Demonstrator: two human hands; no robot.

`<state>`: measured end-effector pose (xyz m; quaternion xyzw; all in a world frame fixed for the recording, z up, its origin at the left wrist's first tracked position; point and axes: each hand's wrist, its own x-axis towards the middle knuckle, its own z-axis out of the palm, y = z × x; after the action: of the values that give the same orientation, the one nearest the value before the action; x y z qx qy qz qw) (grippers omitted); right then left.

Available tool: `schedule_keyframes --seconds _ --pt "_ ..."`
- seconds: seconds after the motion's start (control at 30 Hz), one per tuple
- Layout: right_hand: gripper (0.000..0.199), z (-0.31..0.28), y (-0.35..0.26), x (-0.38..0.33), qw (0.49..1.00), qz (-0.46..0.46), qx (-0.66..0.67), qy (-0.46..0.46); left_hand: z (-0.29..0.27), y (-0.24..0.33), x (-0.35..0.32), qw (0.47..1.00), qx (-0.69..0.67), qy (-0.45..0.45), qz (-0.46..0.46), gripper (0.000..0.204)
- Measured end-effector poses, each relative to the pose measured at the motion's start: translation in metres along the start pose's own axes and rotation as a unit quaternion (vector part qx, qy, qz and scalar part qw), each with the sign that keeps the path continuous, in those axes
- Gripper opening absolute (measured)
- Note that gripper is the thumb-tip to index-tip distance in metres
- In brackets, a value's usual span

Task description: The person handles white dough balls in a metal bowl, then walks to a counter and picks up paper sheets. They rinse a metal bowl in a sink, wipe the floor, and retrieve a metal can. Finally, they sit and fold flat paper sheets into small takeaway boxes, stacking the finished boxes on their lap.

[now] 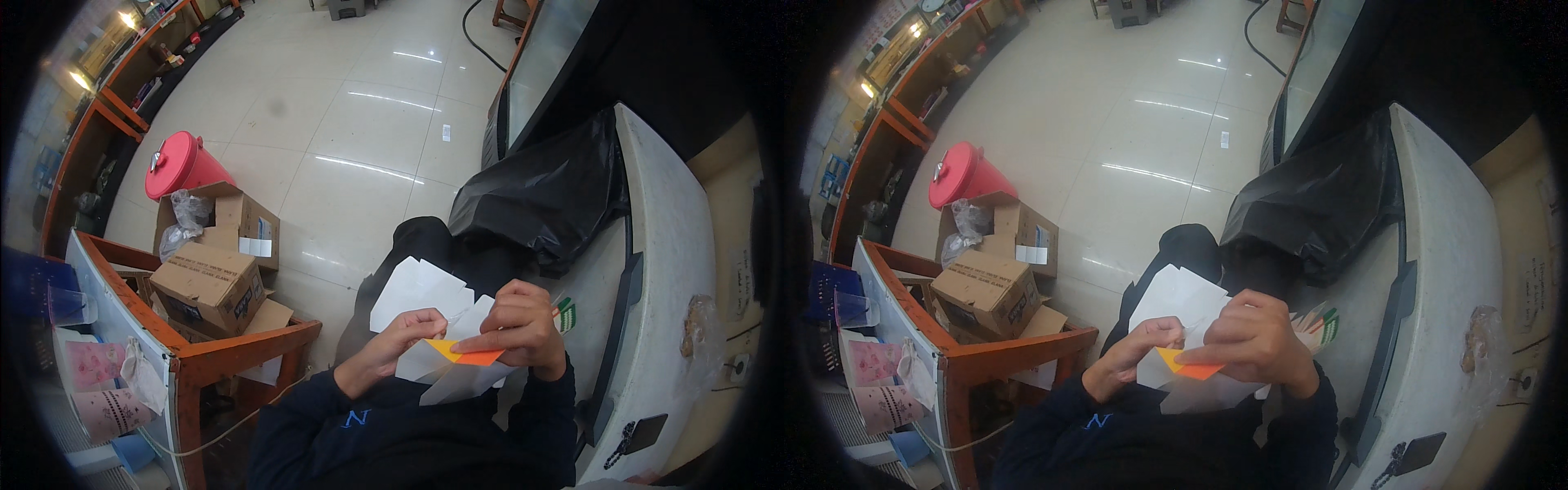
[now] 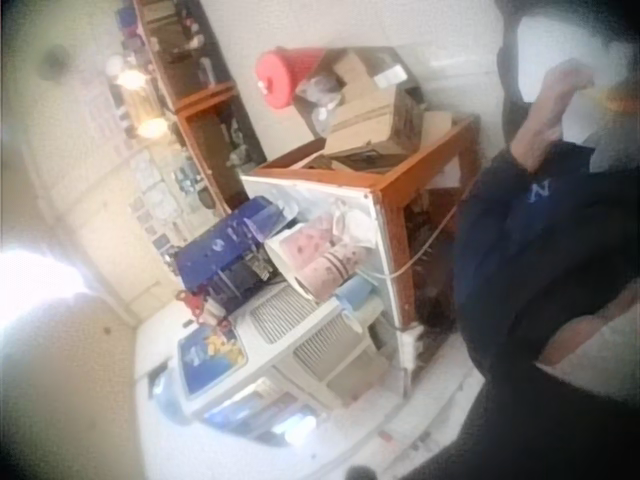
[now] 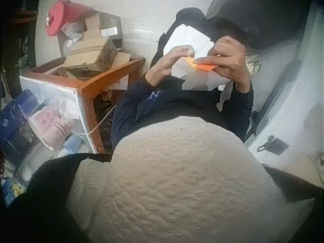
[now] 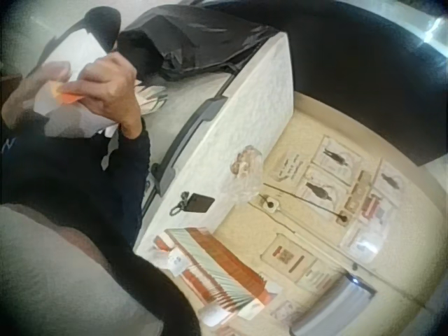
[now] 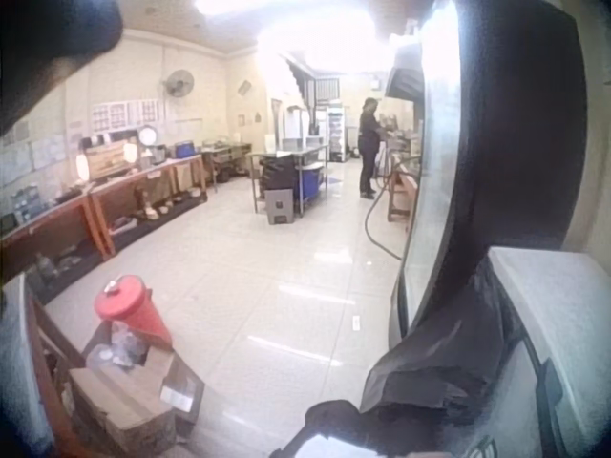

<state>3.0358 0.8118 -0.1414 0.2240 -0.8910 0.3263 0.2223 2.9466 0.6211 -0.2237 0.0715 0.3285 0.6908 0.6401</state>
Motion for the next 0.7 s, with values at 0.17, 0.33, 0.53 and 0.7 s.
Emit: schedule_keyframes --seconds 0.17,0.33,0.53,0.7 --pt "0.029 -0.009 -0.014 0.013 0.995 -0.058 0.059 -0.057 -0.015 -0.017 0.011 0.997 -0.044 -0.029 -0.056 0.015" --pt "0.027 -0.026 -0.048 0.021 0.971 -0.211 0.035 -0.107 -0.033 -0.033 0.037 0.987 -0.034 0.150 -0.039 0.013" --pt "0.020 -0.040 -0.040 0.016 0.995 0.013 -0.083 0.054 -0.060 0.009 0.016 0.947 0.051 0.224 0.223 0.015" --pt "0.018 -0.036 -0.014 0.025 0.961 0.165 -0.121 0.185 -0.066 0.033 0.003 0.888 0.205 0.271 0.309 0.018"
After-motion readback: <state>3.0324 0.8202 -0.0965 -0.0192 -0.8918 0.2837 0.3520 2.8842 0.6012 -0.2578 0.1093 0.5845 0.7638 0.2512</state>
